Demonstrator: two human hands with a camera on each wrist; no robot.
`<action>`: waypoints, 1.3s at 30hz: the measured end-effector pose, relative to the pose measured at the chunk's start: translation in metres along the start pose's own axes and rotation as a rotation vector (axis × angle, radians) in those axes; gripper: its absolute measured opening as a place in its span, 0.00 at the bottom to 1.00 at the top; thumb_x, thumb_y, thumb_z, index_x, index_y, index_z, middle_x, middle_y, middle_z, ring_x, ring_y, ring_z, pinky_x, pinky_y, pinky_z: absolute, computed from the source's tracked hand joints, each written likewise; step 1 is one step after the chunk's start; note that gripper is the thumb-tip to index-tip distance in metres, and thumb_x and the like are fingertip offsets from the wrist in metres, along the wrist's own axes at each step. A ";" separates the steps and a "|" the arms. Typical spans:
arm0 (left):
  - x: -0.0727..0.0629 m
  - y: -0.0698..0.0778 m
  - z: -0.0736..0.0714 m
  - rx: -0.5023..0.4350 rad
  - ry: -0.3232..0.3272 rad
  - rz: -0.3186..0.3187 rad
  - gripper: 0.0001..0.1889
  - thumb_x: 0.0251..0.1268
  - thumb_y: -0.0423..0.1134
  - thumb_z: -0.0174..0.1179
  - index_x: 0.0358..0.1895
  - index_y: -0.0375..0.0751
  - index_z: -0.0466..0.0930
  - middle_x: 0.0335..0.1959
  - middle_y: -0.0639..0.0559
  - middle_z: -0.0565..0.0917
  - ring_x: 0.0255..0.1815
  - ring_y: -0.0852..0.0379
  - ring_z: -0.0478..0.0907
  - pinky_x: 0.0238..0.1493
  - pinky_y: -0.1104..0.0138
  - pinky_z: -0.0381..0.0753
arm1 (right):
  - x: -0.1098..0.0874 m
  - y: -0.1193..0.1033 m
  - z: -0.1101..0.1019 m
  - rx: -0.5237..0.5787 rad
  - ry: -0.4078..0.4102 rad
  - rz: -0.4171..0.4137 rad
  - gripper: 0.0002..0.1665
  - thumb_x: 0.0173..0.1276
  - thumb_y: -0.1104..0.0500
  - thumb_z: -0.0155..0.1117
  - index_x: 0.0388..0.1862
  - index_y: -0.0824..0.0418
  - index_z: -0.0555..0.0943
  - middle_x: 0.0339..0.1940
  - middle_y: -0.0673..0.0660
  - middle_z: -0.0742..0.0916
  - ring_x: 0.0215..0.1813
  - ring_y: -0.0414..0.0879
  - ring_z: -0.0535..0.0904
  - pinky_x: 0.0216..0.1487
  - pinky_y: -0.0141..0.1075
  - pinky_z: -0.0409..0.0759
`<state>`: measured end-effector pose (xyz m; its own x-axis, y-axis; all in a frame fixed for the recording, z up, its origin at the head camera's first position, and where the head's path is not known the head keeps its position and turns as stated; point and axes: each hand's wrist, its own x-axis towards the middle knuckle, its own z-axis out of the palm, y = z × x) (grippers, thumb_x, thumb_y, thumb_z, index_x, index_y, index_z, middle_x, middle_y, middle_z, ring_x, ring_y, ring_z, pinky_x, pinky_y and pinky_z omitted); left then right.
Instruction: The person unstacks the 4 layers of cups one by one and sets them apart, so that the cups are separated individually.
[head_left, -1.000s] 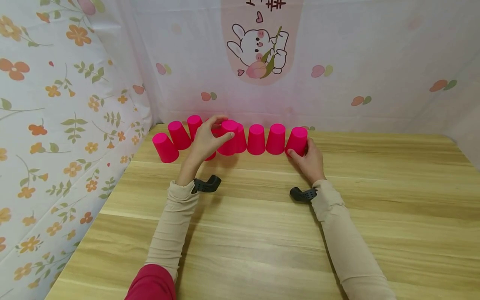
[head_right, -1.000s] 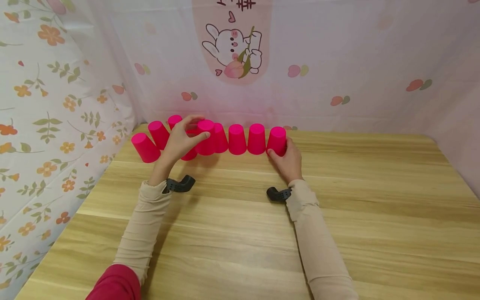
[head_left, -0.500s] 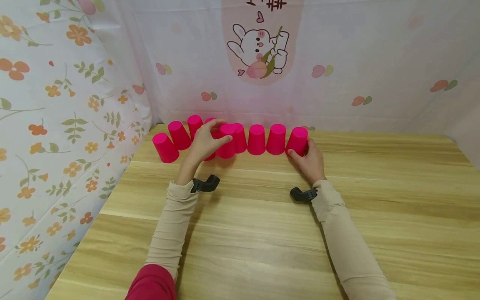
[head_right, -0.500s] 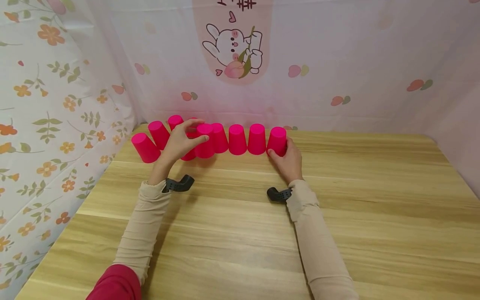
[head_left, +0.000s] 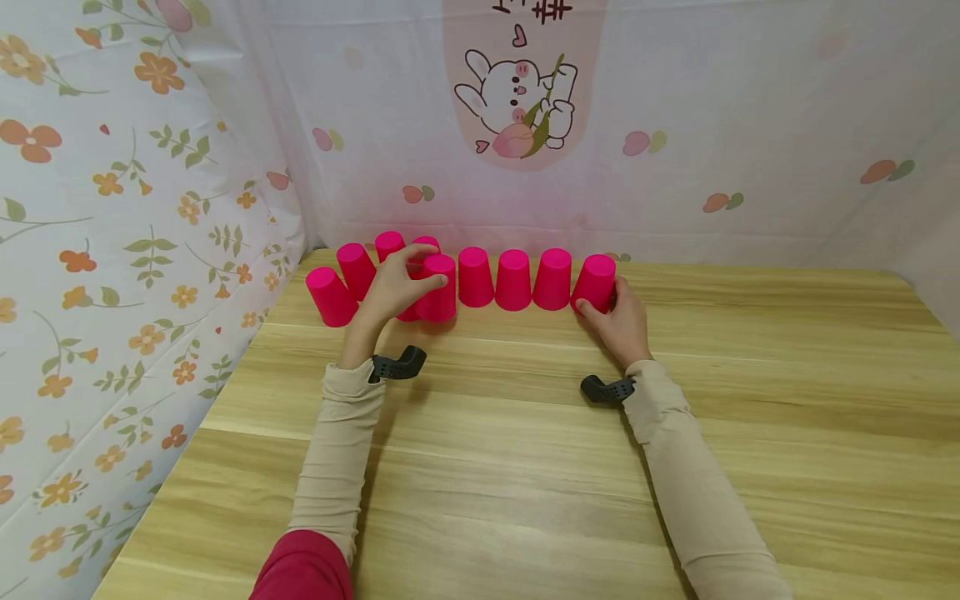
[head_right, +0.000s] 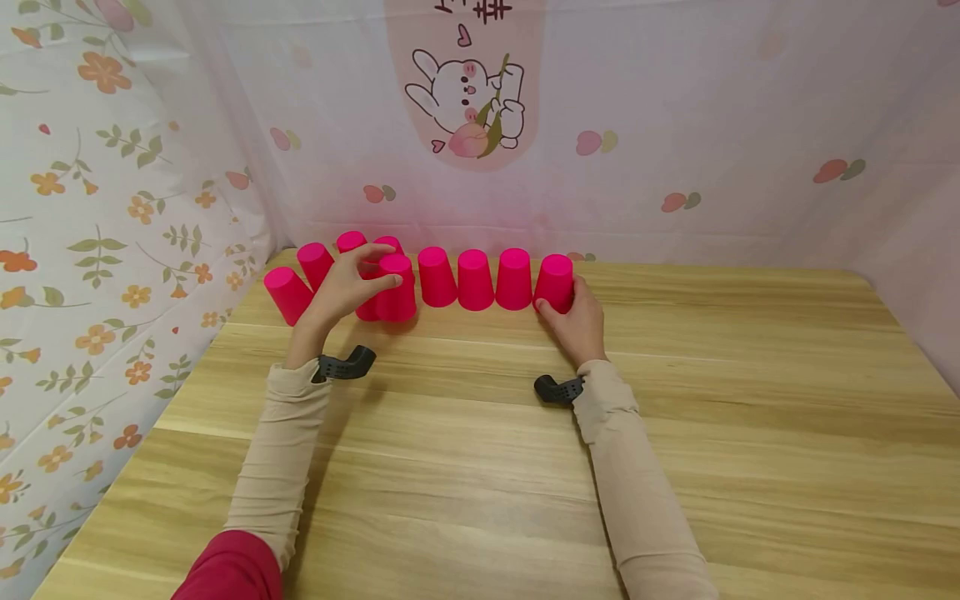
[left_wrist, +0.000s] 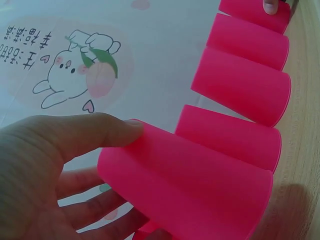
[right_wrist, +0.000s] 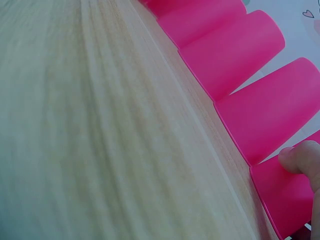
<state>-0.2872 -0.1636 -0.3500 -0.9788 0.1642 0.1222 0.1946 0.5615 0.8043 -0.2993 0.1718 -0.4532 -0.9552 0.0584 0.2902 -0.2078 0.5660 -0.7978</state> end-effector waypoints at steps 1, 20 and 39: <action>0.000 0.000 0.000 0.004 -0.004 -0.002 0.27 0.56 0.40 0.64 0.61 0.40 0.70 0.57 0.45 0.73 0.56 0.45 0.70 0.52 0.55 0.74 | 0.000 0.000 0.000 0.001 -0.002 0.001 0.33 0.61 0.53 0.65 0.59 0.69 0.66 0.49 0.66 0.78 0.48 0.58 0.75 0.49 0.49 0.74; -0.002 0.003 -0.006 0.014 -0.039 0.011 0.29 0.57 0.38 0.64 0.63 0.38 0.69 0.57 0.44 0.74 0.58 0.45 0.70 0.50 0.57 0.76 | 0.000 -0.001 0.000 -0.010 0.008 -0.002 0.33 0.61 0.53 0.65 0.58 0.69 0.66 0.49 0.66 0.79 0.47 0.58 0.76 0.49 0.49 0.74; 0.002 -0.003 0.002 0.119 -0.098 0.023 0.28 0.58 0.37 0.64 0.62 0.35 0.69 0.59 0.43 0.73 0.58 0.47 0.69 0.55 0.57 0.72 | 0.001 0.001 0.001 0.006 -0.004 -0.010 0.32 0.61 0.53 0.64 0.57 0.69 0.66 0.48 0.66 0.78 0.46 0.58 0.75 0.47 0.49 0.74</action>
<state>-0.2898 -0.1634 -0.3529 -0.9643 0.2532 0.0776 0.2285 0.6476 0.7269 -0.3002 0.1716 -0.4537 -0.9538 0.0494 0.2962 -0.2188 0.5614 -0.7981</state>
